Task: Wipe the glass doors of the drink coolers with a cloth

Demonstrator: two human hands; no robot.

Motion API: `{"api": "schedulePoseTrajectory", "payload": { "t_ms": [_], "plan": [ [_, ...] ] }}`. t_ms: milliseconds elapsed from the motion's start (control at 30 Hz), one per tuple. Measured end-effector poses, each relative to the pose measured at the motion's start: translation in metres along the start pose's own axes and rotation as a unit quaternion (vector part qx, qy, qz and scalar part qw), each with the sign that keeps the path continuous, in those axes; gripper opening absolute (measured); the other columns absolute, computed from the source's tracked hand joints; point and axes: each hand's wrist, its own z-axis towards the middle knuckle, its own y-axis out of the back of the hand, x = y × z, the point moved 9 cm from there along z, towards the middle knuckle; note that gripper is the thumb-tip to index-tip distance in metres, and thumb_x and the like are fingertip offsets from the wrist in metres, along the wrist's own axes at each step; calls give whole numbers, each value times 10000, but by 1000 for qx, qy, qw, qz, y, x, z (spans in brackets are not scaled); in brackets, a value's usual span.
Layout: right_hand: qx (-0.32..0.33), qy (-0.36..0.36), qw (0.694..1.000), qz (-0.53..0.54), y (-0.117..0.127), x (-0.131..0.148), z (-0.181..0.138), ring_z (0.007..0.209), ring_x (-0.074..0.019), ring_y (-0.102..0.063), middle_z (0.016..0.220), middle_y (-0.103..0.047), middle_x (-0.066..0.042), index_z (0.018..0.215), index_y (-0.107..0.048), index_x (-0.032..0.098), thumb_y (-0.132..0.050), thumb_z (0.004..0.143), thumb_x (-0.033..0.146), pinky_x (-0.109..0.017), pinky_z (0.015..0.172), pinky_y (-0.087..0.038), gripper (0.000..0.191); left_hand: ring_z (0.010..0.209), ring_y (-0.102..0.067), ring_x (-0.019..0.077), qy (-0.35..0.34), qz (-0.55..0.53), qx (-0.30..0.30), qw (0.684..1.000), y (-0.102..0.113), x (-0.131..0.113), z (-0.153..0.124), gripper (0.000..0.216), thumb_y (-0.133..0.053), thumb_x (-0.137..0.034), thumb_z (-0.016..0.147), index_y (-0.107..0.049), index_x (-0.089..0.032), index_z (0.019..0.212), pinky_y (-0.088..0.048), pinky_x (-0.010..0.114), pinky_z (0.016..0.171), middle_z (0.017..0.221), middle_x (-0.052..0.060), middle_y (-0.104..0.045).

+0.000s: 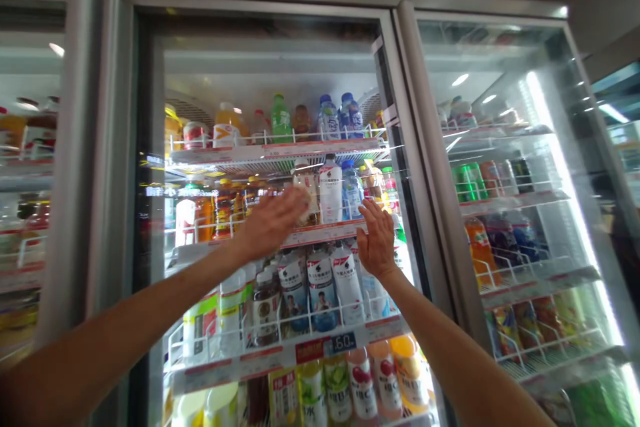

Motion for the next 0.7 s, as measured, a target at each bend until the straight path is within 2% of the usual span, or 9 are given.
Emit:
{"api": "schedulePoseTrajectory", "payload": {
  "t_ms": [100,133,267,333,433,500,600,633,700],
  "plan": [
    [-9,-2,1000,-2,2,0,1,1262,-234,-437,1305,-515,-101,1279,-421,222,-361,873,227,-460,1023,-342,410,1354,-270,112,-217,-37,51,974,-8,-43,-7,413,-310,-283,927,-346,-305,1337,-75,376,1148,1449,-13,-355],
    [-13,-3,1000,-1,3,0,1,1259,-235,-440,1303,-516,-101,1277,-423,222,-362,872,228,-461,1019,-345,409,1347,-286,110,-227,-39,61,971,-10,-45,-6,415,-313,-286,926,-342,-318,1338,-71,378,1149,1451,-26,-351],
    [-22,-12,1000,6,4,-2,0,1259,-237,-439,1305,-517,-96,1275,-429,229,-368,872,225,-467,1022,-338,408,1361,-270,219,41,3,26,999,-5,7,14,423,-312,-268,918,-374,-225,1335,-101,498,1125,1463,70,-317],
    [-17,-10,1000,9,3,-2,0,1266,-239,-432,1310,-516,-96,1274,-433,226,-375,871,221,-470,1026,-331,407,1369,-252,206,-3,-4,33,999,-7,-5,13,425,-307,-272,920,-368,-236,1339,-129,472,1125,1464,61,-317],
    [-13,-6,1000,8,3,-1,0,1267,-242,-432,1307,-521,-100,1269,-440,223,-381,872,219,-469,1025,-331,401,1362,-260,135,-216,-40,85,972,-13,-41,-3,444,-307,-288,924,-304,-294,1368,-124,393,1140,1461,0,-327],
    [-13,-4,1000,7,4,0,1,1262,-241,-437,1299,-526,-106,1266,-441,219,-378,874,219,-468,1020,-336,397,1356,-275,135,-164,-26,83,983,-11,-16,-3,441,-305,-294,926,-303,-297,1367,-103,406,1142,1461,-2,-328],
    [-16,-3,1000,4,5,1,1,1264,-237,-436,1297,-526,-110,1271,-432,218,-374,875,224,-465,1018,-337,400,1359,-275,204,89,33,11,995,7,52,-6,426,-302,-297,925,-360,-228,1341,-96,481,1126,1466,65,-316],
    [-16,-6,1000,3,5,1,1,1264,-234,-436,1298,-525,-107,1273,-430,222,-374,875,226,-463,1021,-335,401,1364,-262,215,118,43,-13,992,13,57,-11,422,-305,-294,922,-379,-212,1329,-96,486,1125,1463,78,-320],
    [-15,-11,1000,1,4,-1,0,1264,-230,-437,1303,-523,-100,1272,-432,230,-375,875,229,-460,1026,-329,401,1374,-236,192,24,34,-22,999,14,32,-18,414,-316,-286,917,-394,-227,1320,-92,445,1137,1458,58,-335]
  ]
}}
